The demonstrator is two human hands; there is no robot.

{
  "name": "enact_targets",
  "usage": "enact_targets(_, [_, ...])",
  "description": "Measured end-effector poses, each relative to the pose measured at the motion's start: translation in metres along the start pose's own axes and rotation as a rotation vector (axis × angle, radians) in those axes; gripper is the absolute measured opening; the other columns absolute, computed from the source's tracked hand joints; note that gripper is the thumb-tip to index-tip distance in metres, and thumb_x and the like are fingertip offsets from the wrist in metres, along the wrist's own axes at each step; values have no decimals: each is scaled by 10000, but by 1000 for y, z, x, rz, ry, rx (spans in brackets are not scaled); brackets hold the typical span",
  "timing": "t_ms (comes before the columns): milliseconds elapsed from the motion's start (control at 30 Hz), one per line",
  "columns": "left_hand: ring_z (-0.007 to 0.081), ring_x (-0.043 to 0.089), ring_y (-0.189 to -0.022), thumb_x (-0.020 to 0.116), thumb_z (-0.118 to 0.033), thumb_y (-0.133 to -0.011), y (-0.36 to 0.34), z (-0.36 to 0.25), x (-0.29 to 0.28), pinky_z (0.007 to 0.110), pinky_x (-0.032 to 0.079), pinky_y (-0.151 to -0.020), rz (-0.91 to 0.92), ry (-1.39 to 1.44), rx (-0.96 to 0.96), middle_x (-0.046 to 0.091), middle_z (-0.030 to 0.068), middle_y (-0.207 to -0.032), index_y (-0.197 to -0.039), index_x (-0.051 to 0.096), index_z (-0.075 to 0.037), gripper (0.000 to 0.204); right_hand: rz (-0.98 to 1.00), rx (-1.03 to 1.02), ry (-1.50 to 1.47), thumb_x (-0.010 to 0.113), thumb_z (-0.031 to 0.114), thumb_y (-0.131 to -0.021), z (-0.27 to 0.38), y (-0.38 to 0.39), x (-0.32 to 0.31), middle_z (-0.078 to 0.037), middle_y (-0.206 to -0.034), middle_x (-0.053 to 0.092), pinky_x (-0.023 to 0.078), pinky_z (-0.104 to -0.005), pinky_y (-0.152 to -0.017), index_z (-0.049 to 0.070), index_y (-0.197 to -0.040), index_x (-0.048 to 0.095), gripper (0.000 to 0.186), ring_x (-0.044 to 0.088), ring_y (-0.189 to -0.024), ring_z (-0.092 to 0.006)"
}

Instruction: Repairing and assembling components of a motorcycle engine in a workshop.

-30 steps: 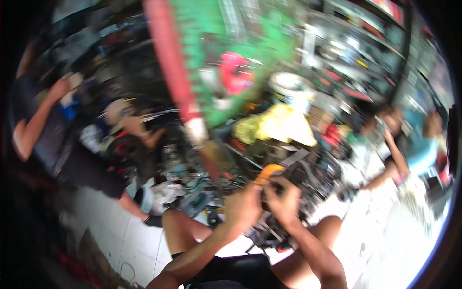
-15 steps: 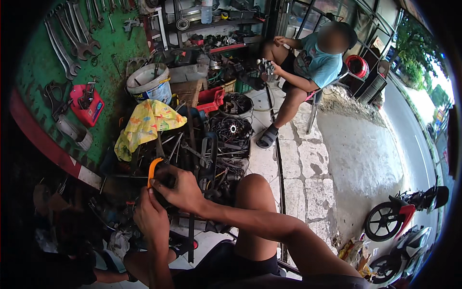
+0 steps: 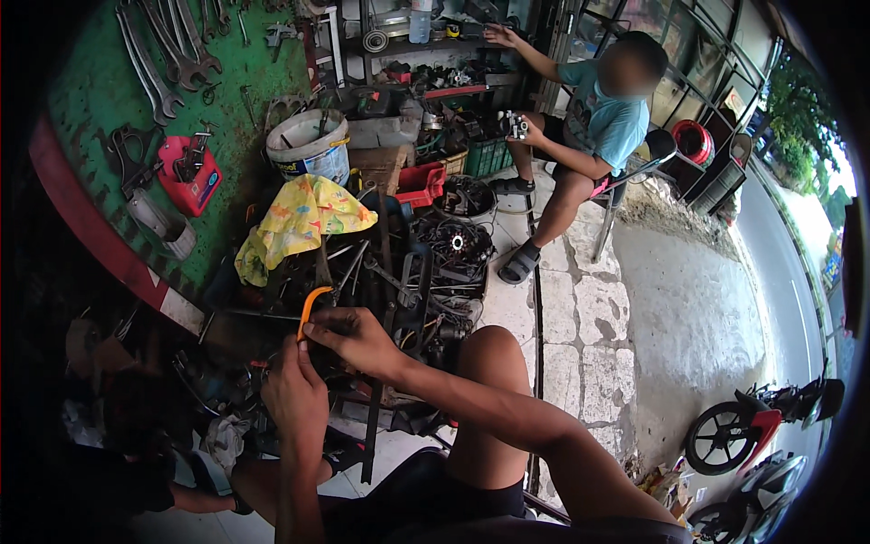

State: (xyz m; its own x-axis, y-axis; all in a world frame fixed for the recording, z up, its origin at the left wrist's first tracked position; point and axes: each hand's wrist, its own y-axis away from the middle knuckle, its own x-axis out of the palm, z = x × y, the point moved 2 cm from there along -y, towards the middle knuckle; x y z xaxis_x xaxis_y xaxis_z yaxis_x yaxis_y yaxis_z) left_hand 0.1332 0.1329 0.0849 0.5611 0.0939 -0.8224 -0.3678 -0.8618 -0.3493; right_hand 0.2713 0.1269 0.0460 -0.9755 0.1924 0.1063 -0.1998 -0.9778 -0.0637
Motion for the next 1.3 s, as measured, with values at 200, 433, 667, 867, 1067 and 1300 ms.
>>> enact_targets(200, [456, 612, -797, 427, -212, -1035, -5, -3, -8, 509, 445, -656, 58, 78, -72, 629, 240, -843, -1045, 593, -14, 259, 40, 212, -137, 703, 330, -921, 7, 1, -2, -16, -847, 660, 395, -236, -440, 32, -1156, 680, 381, 507, -552, -57])
enact_targets(433, [435, 625, -827, 418, -223, -1042, -7, -5, -1, 465, 466, -695, 87, 175, -88, 638, 223, -864, -1037, 594, 2, 286, 35, 246, -230, 699, 303, -925, -12, -5, -5, -43, -951, 693, 494, -247, -659, 35, -1134, 693, 340, 605, -815, -87])
enact_targets(667, [426, 655, -850, 440, -250, -1030, -14, 9, -13, 490, 486, -693, 189, 242, -65, 688, 190, -898, -1030, 621, -13, 299, 52, 82, -79, 690, 294, -921, -2, -6, -9, -86, -967, 723, 519, -305, -786, 15, -1098, 712, 331, 656, -891, -137])
enact_targets(867, [421, 652, -851, 488, -278, -1005, -43, 53, -20, 504, 486, -729, 63, 65, 9, 688, 198, -886, -1026, 630, -33, 283, -148, -126, 545, 657, 194, -910, 4, -2, -61, -151, -985, 743, 527, -335, -836, 10, -1091, 722, 266, 705, -890, -206])
enact_targets(1067, [391, 645, -939, 584, -243, -971, -62, 68, -22, 434, 497, -849, 170, 39, -82, 680, 178, -921, -1100, 629, -20, 262, -292, -128, 529, 616, 71, -939, 16, 15, -115, -59, -906, 716, 498, -234, -767, -26, -1117, 692, 216, 641, -828, -95])
enact_targets(1300, [394, 524, -1187, 602, 100, -817, -87, 93, 5, 445, 445, -1013, -147, -39, 166, 462, 173, -1362, -1248, 644, -201, 527, -374, -203, 420, 641, 65, -918, 20, 35, -131, -53, -835, 711, 482, -227, -722, -9, -1078, 714, 191, 612, -757, -75])
